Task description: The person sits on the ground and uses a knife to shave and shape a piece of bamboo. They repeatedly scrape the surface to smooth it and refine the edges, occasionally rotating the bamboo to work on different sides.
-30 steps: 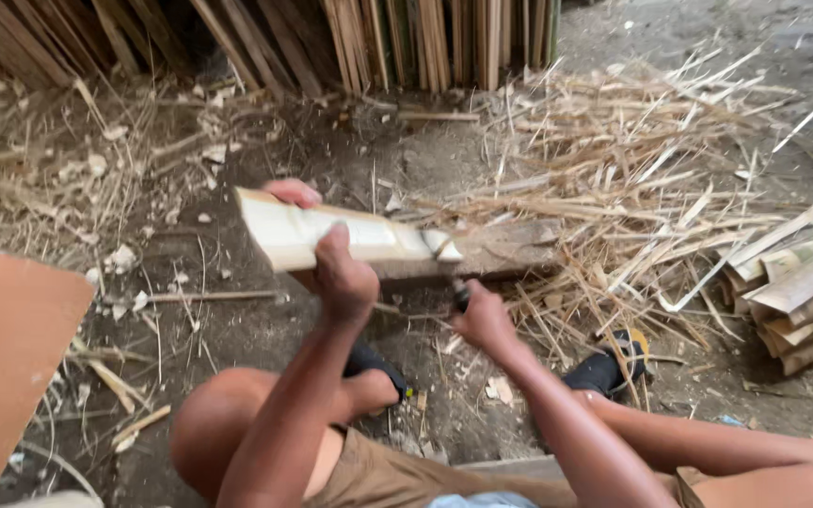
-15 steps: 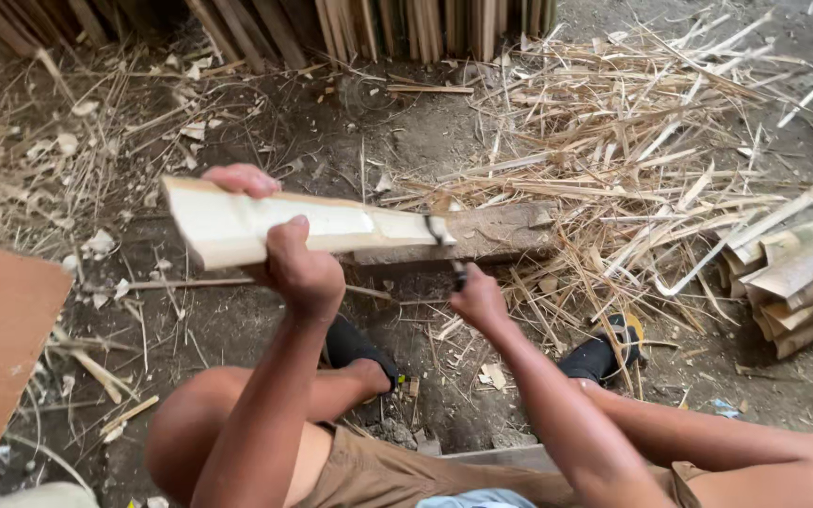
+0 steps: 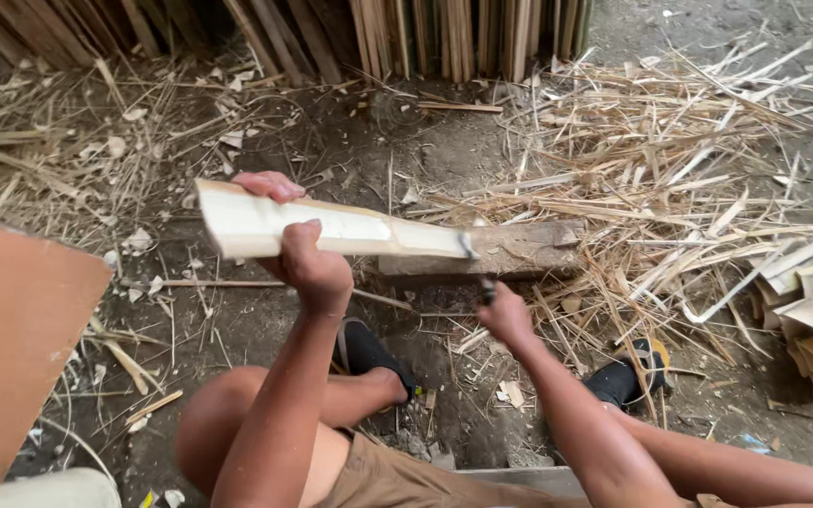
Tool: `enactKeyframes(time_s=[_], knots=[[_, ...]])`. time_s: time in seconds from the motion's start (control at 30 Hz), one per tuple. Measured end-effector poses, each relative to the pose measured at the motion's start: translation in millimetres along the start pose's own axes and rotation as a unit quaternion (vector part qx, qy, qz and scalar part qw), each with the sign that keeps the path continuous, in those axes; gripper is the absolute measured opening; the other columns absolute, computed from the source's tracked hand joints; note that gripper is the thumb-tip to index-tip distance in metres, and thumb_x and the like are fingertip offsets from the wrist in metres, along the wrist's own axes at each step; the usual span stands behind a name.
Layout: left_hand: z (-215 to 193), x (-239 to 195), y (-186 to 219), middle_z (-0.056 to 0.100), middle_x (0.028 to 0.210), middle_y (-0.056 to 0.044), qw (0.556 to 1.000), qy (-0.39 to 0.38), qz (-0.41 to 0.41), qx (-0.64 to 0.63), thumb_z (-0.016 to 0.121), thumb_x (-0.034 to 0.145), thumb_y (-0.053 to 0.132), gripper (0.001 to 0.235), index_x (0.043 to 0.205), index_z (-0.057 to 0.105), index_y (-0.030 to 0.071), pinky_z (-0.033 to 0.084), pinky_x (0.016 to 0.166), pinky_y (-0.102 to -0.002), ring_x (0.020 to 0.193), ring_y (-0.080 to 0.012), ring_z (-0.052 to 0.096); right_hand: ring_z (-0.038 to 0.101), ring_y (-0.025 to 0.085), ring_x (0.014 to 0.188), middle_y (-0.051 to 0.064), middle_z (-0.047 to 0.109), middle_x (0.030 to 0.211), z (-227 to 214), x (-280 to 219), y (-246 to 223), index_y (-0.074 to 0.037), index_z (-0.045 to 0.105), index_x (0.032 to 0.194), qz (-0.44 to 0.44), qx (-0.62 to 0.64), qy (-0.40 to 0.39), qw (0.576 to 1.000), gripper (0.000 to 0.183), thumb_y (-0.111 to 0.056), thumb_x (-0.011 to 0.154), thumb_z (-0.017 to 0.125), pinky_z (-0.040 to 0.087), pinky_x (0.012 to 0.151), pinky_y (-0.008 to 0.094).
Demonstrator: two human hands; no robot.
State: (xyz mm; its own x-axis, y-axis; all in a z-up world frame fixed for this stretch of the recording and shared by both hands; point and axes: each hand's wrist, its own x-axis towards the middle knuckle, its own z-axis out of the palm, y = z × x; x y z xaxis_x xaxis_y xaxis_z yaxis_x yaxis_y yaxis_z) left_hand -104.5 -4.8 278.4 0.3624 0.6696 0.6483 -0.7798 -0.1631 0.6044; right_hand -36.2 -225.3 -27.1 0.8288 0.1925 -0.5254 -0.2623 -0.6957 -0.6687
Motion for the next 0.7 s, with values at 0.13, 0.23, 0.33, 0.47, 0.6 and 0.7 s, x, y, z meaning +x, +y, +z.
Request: enactKeyframes(time_s=[0.13,0.23,0.33,0.47,0.6,0.7], knots=[[2,9,2,0.042,0.103,-0.009,0.999,-0.023,0.020,0.023,0.043,0.072,0.002,0.046,0.118,0.045,0.000,0.043,0.095,-0.034,0.097,-0.0204,0.043,0.064,0.020,0.058,0.014,0.068,0.073,-5,47,61,0.007,0.067,0.097,-0.043,0.022,-0.058,0.997,0.031,-0.020,0.083,0.070,0.052,0.053,0.035],[-1,11,6,0.043,0.102,-0.009,0.999,-0.024,-0.016,0.035,0.044,0.073,0.003,0.044,0.118,0.045,0.001,0.044,0.093,-0.034,0.095,-0.0203,0.044,0.065,0.018,0.060,0.012,0.068,0.078,-3,36,88,0.001,0.063,0.105,-0.062,0.033,-0.053,0.996,0.033,-0.019,0.080,0.069,0.056,0.056,0.034],[5,17,10,0.046,0.101,-0.010,0.997,-0.044,-0.069,-0.003,0.046,0.074,0.003,0.041,0.115,0.046,0.000,0.047,0.092,-0.036,0.095,-0.0207,0.048,0.065,0.017,0.063,0.009,0.067,0.080,7,9,96,-0.003,0.061,0.108,-0.054,0.065,-0.045,0.995,0.035,-0.016,0.078,0.073,0.058,0.058,0.035],[3,11,10,0.046,0.100,-0.010,0.996,-0.028,-0.059,-0.053,0.049,0.083,0.003,0.029,0.112,0.048,0.000,0.043,0.083,-0.033,0.086,-0.0177,0.045,0.063,0.018,0.062,0.010,0.067,0.078,-19,-42,14,-0.003,0.058,0.111,0.048,0.005,-0.040,0.998,0.032,-0.021,0.089,0.071,0.056,0.058,0.035],[1,-6,9,0.044,0.093,-0.006,0.994,-0.081,-0.059,-0.040,0.048,0.082,0.005,0.030,0.111,0.047,0.001,0.043,0.077,-0.029,0.081,-0.0167,0.045,0.062,0.018,0.061,0.010,0.068,0.075,-56,-134,-91,0.001,0.057,0.100,-0.165,-0.018,-0.016,0.986,0.029,-0.020,0.089,0.074,0.047,0.054,0.035],[-3,-17,9,0.048,0.099,-0.018,0.907,-0.189,0.262,0.269,0.046,0.087,-0.012,0.021,0.104,0.045,0.000,0.052,0.086,-0.042,0.088,-0.0283,0.051,0.060,0.020,0.053,0.013,0.063,0.064,-63,-188,-124,-0.003,0.055,0.105,-0.231,0.073,-0.050,0.969,0.023,-0.015,0.088,0.065,0.045,0.048,0.039]])
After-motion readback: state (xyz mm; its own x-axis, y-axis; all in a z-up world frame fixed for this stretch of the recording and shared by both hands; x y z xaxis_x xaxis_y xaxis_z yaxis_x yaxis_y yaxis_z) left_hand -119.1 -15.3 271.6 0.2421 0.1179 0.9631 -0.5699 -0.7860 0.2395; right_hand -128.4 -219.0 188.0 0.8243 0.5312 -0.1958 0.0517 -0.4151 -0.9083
